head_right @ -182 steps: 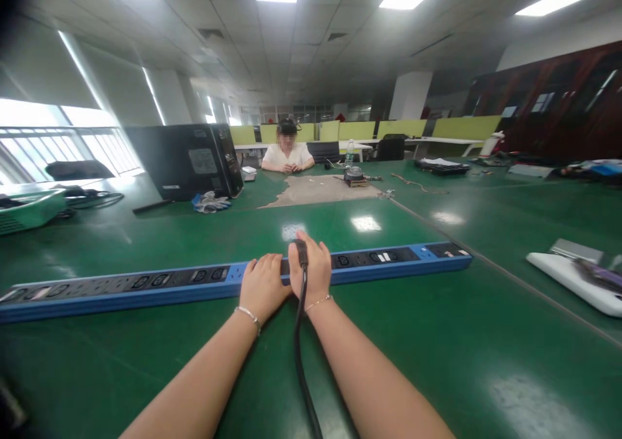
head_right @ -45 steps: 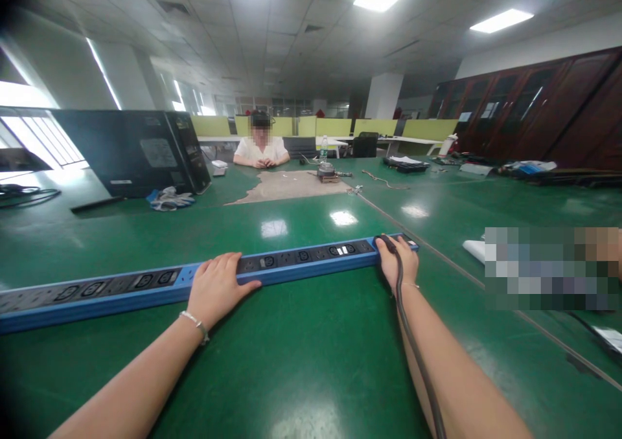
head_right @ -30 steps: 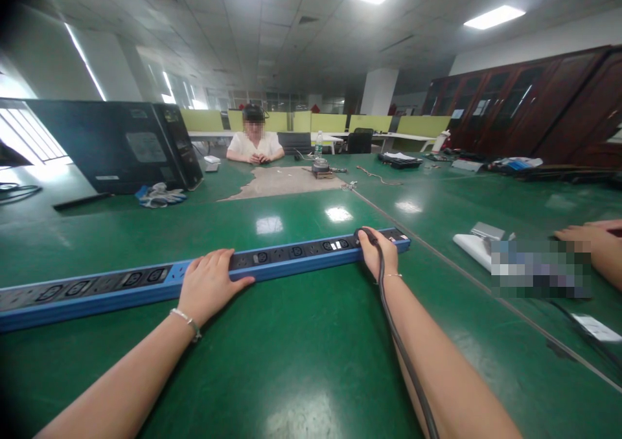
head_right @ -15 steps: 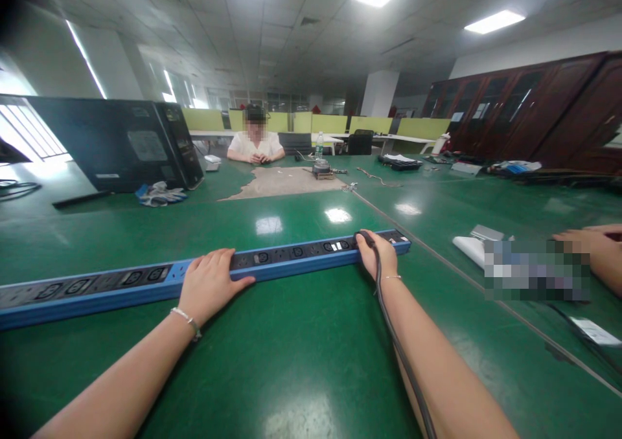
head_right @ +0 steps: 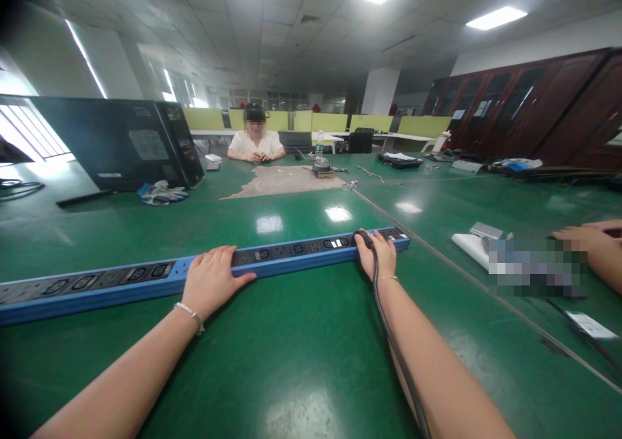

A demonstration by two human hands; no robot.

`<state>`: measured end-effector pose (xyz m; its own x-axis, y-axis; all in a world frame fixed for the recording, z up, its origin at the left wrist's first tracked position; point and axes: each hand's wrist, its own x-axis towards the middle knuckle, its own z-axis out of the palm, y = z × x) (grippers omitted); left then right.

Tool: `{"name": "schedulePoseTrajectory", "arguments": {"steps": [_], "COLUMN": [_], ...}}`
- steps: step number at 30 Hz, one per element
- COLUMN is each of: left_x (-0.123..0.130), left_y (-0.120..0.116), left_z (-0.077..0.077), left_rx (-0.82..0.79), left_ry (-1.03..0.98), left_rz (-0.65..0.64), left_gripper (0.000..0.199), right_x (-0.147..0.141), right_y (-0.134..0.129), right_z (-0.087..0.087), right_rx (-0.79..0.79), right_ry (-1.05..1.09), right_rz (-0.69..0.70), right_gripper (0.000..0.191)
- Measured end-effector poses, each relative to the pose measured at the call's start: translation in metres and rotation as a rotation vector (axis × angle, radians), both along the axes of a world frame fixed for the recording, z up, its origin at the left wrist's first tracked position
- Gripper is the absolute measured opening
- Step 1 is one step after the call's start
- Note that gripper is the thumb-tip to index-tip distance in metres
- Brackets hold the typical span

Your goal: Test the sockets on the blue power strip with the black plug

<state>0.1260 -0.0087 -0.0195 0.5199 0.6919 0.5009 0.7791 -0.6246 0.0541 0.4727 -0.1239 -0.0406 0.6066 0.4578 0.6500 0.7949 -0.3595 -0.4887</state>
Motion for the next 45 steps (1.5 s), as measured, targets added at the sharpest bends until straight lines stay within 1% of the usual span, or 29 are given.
{"name": "schedulePoseTrajectory", "arguments": {"steps": [3,7,8,9,11,13,17,21,29,34,40,42,45], "left_x": [0.000,0.000,0.000,0.000,0.000,0.000,0.000,0.001,0.001,0.001,0.001,0.001,-0.001], "left_y": [0.000,-0.001,-0.001,-0.001,-0.001,-0.001,-0.001,-0.001,0.000,0.000,0.001,0.001,0.000], "left_z": [0.001,0.002,0.002,0.001,0.001,0.000,0.000,0.000,-0.001,-0.001,-0.002,-0.002,0.000], "left_rx": [0.005,0.004,0.004,0.003,0.006,0.011,0.019,0.014,0.020,0.019,0.001,-0.005,-0.014], "left_ry": [0.001,-0.001,-0.003,-0.004,-0.004,0.000,0.006,0.005,-0.004,-0.003,-0.015,-0.019,-0.014], "left_rz": [0.004,0.000,-0.002,-0.004,-0.005,-0.004,0.005,0.011,0.012,0.012,0.004,-0.001,-0.015], "left_gripper": [0.066,0.066,0.066,0.067,0.067,0.067,0.066,0.065,0.066,0.068,0.068,0.067,0.064], "right_x": [-0.002,-0.019,-0.027,-0.035,-0.052,-0.067,-0.084,-0.089,-0.101,-0.108,-0.109,-0.107,-0.105], "right_y": [-0.001,0.000,0.001,0.003,0.008,0.013,0.020,0.023,0.027,0.027,0.026,0.025,0.027], "right_z": [0.007,0.025,0.028,0.031,0.034,0.034,0.031,0.029,0.035,0.034,0.020,0.015,0.009], "right_rx": [0.082,0.401,0.424,0.414,0.318,0.251,0.148,0.016,-0.121,-0.137,-0.121,-0.108,-0.077], "right_ry": [0.067,0.184,0.188,0.186,0.184,0.202,0.265,0.250,0.139,-0.019,-0.174,-0.186,-0.149], "right_rz": [0.067,0.058,0.088,0.141,0.260,0.347,0.420,0.398,0.250,0.253,0.275,0.278,0.281], "right_gripper": [0.038,0.047,0.046,0.044,0.041,0.040,0.037,0.035,0.033,0.031,0.032,0.032,0.032]}}
